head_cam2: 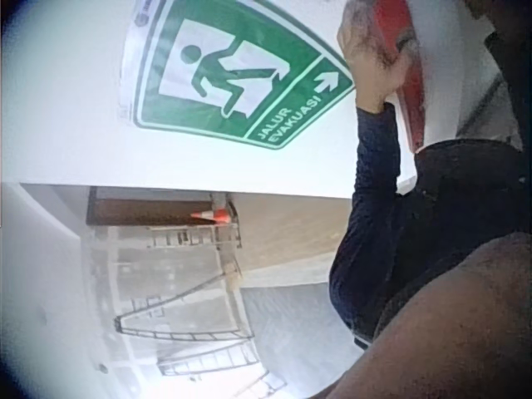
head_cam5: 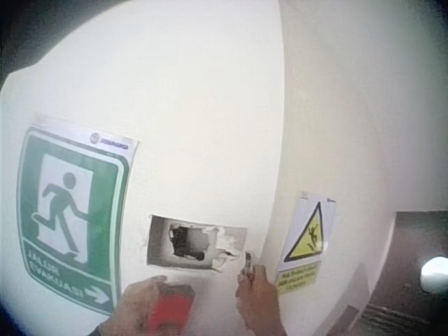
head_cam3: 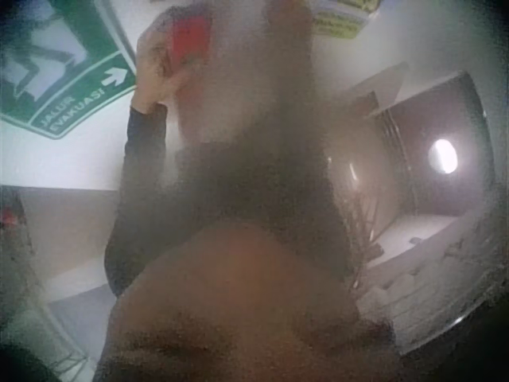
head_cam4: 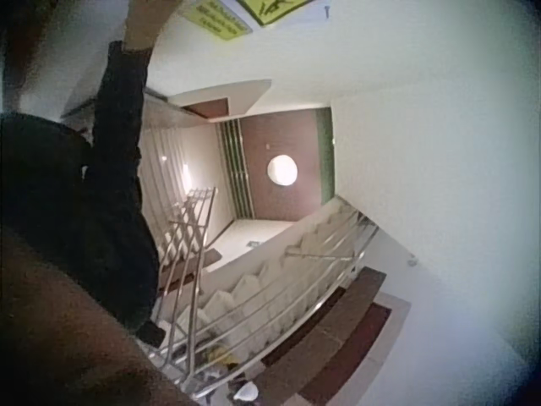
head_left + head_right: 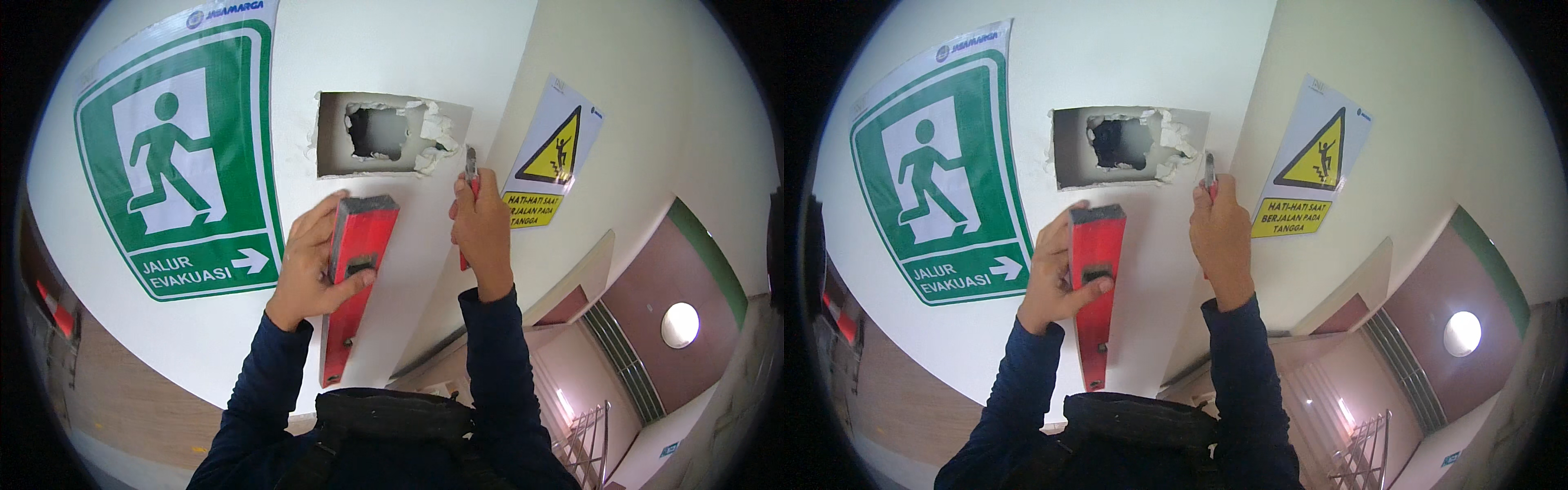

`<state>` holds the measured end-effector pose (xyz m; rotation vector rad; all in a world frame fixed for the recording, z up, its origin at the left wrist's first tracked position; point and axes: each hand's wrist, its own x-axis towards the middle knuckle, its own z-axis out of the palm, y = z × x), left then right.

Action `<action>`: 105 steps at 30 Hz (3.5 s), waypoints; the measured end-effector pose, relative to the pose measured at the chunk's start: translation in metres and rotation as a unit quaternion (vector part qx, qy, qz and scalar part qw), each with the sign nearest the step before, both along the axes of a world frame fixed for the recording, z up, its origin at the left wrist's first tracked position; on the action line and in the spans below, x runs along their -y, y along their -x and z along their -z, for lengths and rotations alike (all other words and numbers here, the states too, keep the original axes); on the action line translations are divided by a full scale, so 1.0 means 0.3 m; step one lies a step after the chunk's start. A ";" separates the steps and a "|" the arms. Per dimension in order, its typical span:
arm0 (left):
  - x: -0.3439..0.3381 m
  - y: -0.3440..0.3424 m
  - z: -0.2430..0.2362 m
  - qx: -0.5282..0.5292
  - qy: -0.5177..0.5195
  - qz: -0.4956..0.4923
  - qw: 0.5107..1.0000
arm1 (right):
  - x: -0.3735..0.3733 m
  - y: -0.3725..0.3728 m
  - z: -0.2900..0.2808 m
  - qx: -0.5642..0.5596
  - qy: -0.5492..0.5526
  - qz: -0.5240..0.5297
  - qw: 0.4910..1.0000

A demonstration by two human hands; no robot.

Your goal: The person uses a utility knife and a level to scrape and clean the edges of a rectangular hole in a white wall. They repeatedly remove loose plaster and debris, then measure the hole with a tape measure.

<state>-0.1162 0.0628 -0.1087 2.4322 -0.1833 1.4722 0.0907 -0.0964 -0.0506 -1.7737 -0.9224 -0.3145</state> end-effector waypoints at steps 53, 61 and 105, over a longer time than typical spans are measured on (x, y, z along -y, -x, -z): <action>0.006 -0.031 0.139 -0.051 0.029 -0.032 0.998 | 0.062 -0.069 -0.008 0.566 0.223 0.137 0.782; 0.010 -0.051 0.148 -0.039 0.012 -0.079 0.996 | 0.065 -0.101 -0.112 0.623 0.283 0.113 0.720; -0.016 -0.036 0.162 -0.057 0.035 -0.037 0.997 | 0.103 -0.225 -0.152 0.568 0.312 0.012 0.761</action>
